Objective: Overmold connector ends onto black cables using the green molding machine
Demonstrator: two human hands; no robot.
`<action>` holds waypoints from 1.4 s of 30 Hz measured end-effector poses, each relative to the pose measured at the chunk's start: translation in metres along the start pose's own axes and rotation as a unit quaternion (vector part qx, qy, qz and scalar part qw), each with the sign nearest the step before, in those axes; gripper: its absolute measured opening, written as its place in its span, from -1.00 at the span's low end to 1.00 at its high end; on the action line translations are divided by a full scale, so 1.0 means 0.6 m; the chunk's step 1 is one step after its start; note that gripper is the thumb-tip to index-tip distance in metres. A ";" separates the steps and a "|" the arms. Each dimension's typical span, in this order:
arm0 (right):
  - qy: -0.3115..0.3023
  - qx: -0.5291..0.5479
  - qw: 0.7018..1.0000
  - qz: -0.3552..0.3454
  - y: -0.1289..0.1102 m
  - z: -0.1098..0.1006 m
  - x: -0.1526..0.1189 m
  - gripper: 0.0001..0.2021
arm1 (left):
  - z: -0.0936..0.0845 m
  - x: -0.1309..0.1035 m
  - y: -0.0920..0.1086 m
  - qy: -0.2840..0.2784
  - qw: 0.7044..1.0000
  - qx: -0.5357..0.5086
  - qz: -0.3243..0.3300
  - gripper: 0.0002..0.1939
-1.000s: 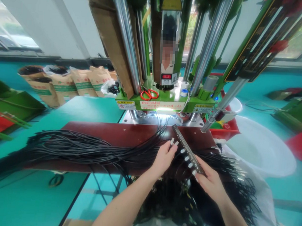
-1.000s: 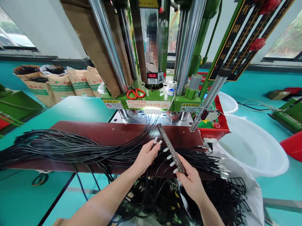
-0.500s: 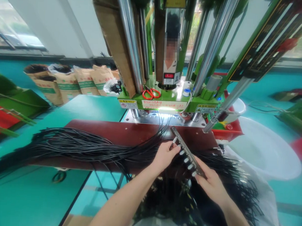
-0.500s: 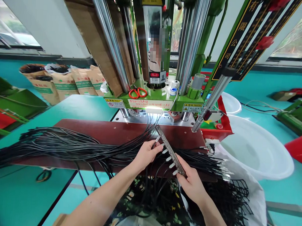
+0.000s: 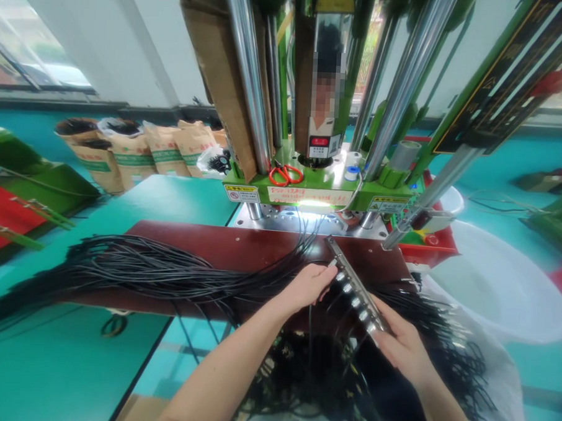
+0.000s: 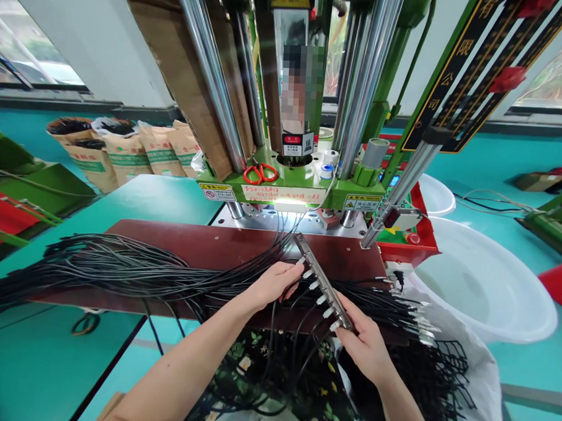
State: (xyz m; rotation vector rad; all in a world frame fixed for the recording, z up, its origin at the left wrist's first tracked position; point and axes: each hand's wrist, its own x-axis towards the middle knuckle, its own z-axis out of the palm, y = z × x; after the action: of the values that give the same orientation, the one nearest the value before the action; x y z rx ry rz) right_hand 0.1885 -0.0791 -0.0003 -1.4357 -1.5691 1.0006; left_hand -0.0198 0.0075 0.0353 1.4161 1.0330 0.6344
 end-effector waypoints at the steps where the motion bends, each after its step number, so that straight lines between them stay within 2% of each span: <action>1: -0.019 0.012 1.000 0.002 0.001 -0.001 0.001 -0.49 | -0.001 0.000 0.001 -0.004 1.000 0.001 -0.003 -0.45; 3: -0.038 0.024 0.999 0.003 0.003 -0.002 0.002 -0.48 | -0.004 0.002 0.002 -0.016 1.000 0.006 -0.010 -0.45; 7: -0.022 0.001 1.000 -0.018 0.001 -0.004 0.003 -0.50 | -0.014 0.006 0.005 -0.048 0.999 0.011 -0.017 -0.46; 12: -0.033 -0.044 0.998 -0.042 -0.017 -0.001 0.001 -0.49 | -0.022 0.011 0.011 -0.086 0.995 -0.036 -0.032 -0.47; 18: -0.051 -0.060 0.995 -0.056 -0.033 0.011 0.003 -0.45 | -0.023 0.027 0.007 -0.062 0.996 -0.021 -0.060 -0.48; 20: -0.039 -0.046 0.997 -0.041 -0.035 0.016 0.003 -0.47 | -0.022 0.029 0.008 -0.044 0.997 0.040 -0.048 -0.49; 22: -0.020 -0.030 0.999 -0.023 -0.036 0.019 0.004 -0.49 | -0.017 0.023 0.012 0.020 0.990 0.142 0.004 -0.56; 24: -0.004 -0.019 1.000 -0.007 -0.034 0.023 0.004 -0.49 | -0.007 0.009 0.017 0.124 0.953 0.263 0.081 -0.72; 26: 0.001 -0.013 1.000 0.000 -0.031 0.027 0.004 -0.49 | 0.007 -0.009 0.019 0.197 0.892 0.378 0.153 -0.81; 27: 0.001 -0.011 1.000 0.002 -0.029 0.029 0.003 -0.49 | 0.014 -0.017 0.019 0.205 0.861 0.428 0.183 -0.83; 29: -0.001 -0.010 1.000 0.005 -0.025 0.031 0.003 -0.49 | 0.028 -0.027 0.017 0.186 0.814 0.503 0.225 -0.86; 31: 0.000 -0.015 1.000 0.007 -0.022 0.033 0.002 -0.48 | 0.038 -0.029 0.015 0.164 0.789 0.546 0.229 -0.87; 34: 0.007 -0.017 1.000 -0.001 -0.022 0.032 0.000 -0.48 | 0.044 -0.022 0.016 0.148 0.773 0.579 0.212 -0.86; 36: 0.015 -0.005 1.000 0.001 -0.023 0.031 0.000 -0.48 | 0.042 -0.018 0.017 0.139 0.780 0.577 0.200 -0.85; 38: 0.033 0.014 0.999 0.017 -0.024 0.032 0.001 -0.49 | 0.036 -0.016 0.017 0.137 0.811 0.538 0.184 -0.86; 40: 0.056 0.032 0.997 0.038 -0.024 0.034 0.004 -0.50 | 0.028 -0.016 0.018 0.140 0.871 0.443 0.161 -0.89; 42: 0.063 0.044 0.995 0.062 -0.023 0.035 0.009 -0.50 | 0.020 -0.020 0.018 0.136 0.941 0.281 0.127 -0.89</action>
State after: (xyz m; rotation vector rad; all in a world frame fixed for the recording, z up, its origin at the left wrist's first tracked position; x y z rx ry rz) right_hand 0.1634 -0.0753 0.0044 -1.5198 -1.3431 1.0163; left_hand -0.0125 -0.0075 0.0466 2.0265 1.3280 0.7741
